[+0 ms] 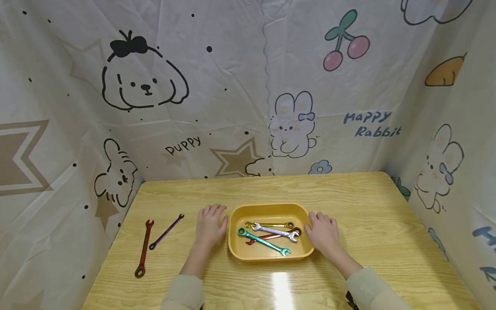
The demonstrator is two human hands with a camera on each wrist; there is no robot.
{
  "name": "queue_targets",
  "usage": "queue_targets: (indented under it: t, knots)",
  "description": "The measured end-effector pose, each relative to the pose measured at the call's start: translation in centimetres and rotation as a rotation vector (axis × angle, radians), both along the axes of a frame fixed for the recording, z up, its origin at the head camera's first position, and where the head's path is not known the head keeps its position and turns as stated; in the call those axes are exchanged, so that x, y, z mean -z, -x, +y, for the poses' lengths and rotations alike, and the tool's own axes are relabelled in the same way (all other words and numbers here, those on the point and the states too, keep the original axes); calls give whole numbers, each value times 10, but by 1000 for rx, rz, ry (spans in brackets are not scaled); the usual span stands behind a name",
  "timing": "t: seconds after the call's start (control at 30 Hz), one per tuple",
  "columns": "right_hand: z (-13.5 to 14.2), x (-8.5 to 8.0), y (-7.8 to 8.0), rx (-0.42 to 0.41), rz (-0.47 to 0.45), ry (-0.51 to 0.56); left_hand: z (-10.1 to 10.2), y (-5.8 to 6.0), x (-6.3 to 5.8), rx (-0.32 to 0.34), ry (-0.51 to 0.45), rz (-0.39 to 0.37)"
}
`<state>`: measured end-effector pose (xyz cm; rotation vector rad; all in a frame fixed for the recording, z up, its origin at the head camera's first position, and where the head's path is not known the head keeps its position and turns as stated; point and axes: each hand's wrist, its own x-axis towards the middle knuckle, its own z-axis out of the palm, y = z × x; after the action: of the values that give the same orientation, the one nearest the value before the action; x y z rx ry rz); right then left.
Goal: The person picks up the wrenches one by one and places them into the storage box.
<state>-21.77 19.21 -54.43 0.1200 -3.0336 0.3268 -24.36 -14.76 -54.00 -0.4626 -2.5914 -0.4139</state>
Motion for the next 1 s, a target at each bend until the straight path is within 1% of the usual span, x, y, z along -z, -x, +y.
queue_targets:
  t: [0.13,0.23,0.4,0.53,0.8,0.87,1.0]
  knots:
    - [0,-1,0,5,0,-1,-13,0,1,-52,-8,-62]
    - [-1,-2,0,5,-4,-7,-23,-1,4,-94,-11,-91]
    - [-1,-2,0,2,-12,-6,-38,-2,12,-152,-70,-104]
    - [0,-2,1,2,-15,-5,-49,-4,16,-193,-127,-95]
    - [0,-1,1,0,-17,-7,-67,-6,19,-274,-196,-91]
    - [0,-1,1,0,-16,-7,-70,-6,20,-299,-217,-104]
    - [0,-1,1,2,-9,-3,-78,-7,26,-356,-248,-146]
